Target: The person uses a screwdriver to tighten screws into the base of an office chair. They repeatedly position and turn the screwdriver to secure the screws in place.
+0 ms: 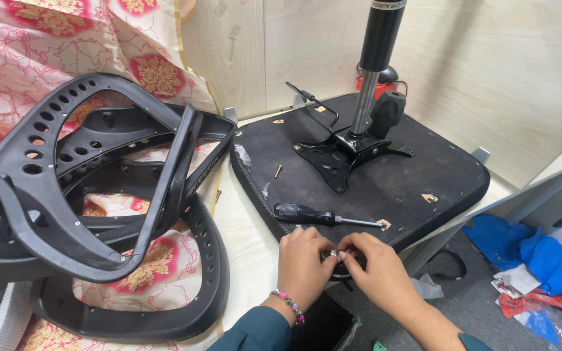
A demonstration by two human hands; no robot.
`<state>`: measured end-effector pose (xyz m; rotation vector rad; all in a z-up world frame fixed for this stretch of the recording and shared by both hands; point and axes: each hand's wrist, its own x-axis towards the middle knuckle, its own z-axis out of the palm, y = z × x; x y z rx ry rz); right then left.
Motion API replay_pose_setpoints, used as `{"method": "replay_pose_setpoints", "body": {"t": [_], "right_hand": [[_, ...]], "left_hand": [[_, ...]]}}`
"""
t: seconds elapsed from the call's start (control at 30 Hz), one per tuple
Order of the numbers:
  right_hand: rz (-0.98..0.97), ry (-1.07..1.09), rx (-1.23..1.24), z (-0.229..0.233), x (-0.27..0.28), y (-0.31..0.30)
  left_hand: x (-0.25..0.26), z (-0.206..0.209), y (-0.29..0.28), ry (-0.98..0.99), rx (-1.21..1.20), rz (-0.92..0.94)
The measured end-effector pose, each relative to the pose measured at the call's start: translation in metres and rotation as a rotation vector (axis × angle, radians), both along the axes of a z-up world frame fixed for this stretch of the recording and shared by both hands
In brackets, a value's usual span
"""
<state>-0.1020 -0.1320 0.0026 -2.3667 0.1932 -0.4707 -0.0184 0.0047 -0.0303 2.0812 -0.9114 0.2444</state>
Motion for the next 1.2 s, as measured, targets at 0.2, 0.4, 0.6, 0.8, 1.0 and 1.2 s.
{"method": "replay_pose_setpoints", "body": {"t": [0.2, 0.4, 0.6, 0.8, 1.0, 1.2], "right_hand": [[-0.083, 0.161, 0.004, 0.005, 0.01, -0.005], [-0.044, 0.22, -0.009, 0.0, 0.015, -0.02], [0.055, 0.016, 0.069, -0.008, 0.017, -0.033], [0.046, -0.171, -0.186, -0.013, 0.018, -0.036], [0.049, -0.142, -0.38, -0.024, 0.037, -0.044], [0.047, -0.118, -0.389, -0.039, 0.037, -0.049]], "left_hand": [[0.0, 0.008, -0.002, -0.126, 0.101, -0.061], [0.002, 0.011, -0.014, -0.337, 0.271, -0.071], [-0.003, 0.011, -0.022, -0.338, 0.394, 0.001], [-0.005, 0.014, -0.029, -0.24, 0.553, 0.042], [0.002, 0.028, -0.027, -0.096, 0.572, -0.039], [0.014, 0.029, -0.006, 0.014, 0.326, -0.313]]}}
